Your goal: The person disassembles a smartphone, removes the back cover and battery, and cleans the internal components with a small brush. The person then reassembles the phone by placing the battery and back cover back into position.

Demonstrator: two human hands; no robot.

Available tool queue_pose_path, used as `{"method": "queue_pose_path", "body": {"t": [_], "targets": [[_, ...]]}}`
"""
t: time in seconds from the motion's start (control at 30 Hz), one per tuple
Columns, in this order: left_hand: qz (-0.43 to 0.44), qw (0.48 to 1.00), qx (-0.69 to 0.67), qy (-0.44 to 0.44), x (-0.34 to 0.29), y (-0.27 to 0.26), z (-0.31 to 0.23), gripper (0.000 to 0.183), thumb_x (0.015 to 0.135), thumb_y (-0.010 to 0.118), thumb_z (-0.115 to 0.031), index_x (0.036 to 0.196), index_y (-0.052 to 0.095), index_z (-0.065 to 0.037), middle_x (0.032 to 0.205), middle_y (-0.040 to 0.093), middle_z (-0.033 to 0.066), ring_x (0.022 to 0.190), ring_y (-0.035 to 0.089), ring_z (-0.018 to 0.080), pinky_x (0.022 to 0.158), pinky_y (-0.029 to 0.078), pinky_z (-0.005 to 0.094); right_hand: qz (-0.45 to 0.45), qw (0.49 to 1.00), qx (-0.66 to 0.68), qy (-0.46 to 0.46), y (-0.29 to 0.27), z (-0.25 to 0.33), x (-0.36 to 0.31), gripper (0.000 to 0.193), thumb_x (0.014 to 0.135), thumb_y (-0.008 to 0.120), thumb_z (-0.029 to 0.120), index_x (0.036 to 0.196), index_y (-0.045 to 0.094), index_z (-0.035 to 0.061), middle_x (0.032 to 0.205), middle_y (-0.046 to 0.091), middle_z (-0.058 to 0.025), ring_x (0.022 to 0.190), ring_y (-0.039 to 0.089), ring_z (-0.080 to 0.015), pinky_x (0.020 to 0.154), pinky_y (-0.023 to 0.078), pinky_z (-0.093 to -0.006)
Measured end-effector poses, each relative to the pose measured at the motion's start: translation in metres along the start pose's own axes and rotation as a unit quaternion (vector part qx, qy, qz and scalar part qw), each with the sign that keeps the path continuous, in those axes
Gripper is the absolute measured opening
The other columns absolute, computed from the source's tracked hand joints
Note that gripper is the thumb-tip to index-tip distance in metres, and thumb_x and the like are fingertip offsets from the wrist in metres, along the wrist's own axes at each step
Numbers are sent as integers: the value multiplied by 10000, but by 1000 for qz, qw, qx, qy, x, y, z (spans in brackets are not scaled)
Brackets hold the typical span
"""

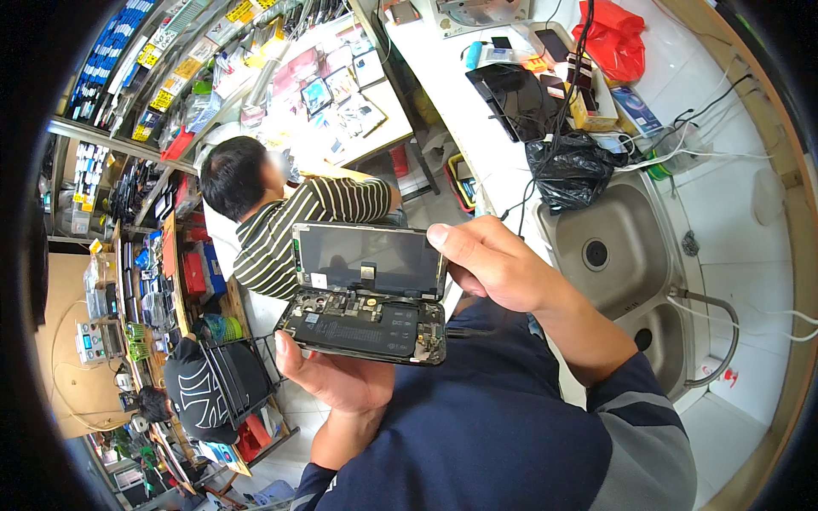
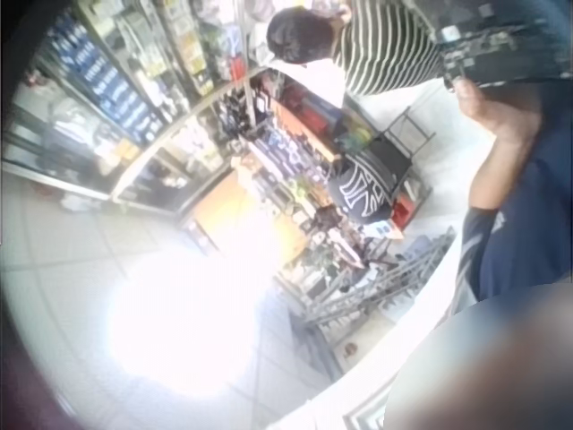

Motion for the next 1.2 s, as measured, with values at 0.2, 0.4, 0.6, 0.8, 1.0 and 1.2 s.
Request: {"method": "queue_pose_path", "body": {"t": [0.2,0.4,0.6,0.8,1.0,1.2], "targets": [[-7,1000,16,1,1,1,0,849,920,598,-741,1435,588,-67,1357,670,116,1232,652,299,1056,527,476,2,1000,-6,-8,-2,-2,-3,536,1158,474,396,750,599,73,575,426,67,499,349,-44,477,292,-271],[-14,1000,-11,-5,1,3,1,783,890,658,-630,1411,579,-51,1310,671,113,1171,665,295,998,552,461,-7,1000,-25,-7,-2,1,-4,539,1155,468,400,747,591,70,576,420,62,524,356,-48,497,291,-269],[6,1000,0,-18,3,3,5,808,898,638,-684,1420,584,-69,1329,670,105,1209,656,301,1035,535,474,-10,999,-51,-3,-3,4,-6,544,1153,460,400,768,624,53,583,447,56,542,386,-51,520,311,-269],[1,1000,17,-10,5,0,7,811,916,614,-704,1445,576,-90,1372,653,91,1248,637,300,1072,516,487,-8,998,-69,-8,-2,4,-10,543,1153,469,404,769,626,55,603,470,52,567,405,-46,532,329,-274],[-1,999,-45,-29,12,4,10,788,966,569,-679,1503,542,-103,1444,628,77,1345,581,298,1155,458,490,15,974,-214,-73,14,24,-12,460,1153,486,337,962,708,-18,729,622,-79,714,561,-126,675,474,-342],[38,997,-73,5,28,6,9,781,1039,468,-710,1382,563,-16,1345,661,195,1322,616,337,1189,466,490,50,927,-321,-187,39,38,-20,458,1099,576,344,1421,668,31,1076,731,-186,936,739,-353,839,579,-404]]}}
Point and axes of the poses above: each hand's wrist, its own x-axis towards the middle knuckle, its own y-axis out of the palm, z = x × y, the point moved 9 cm from there along x, towards the middle knuckle
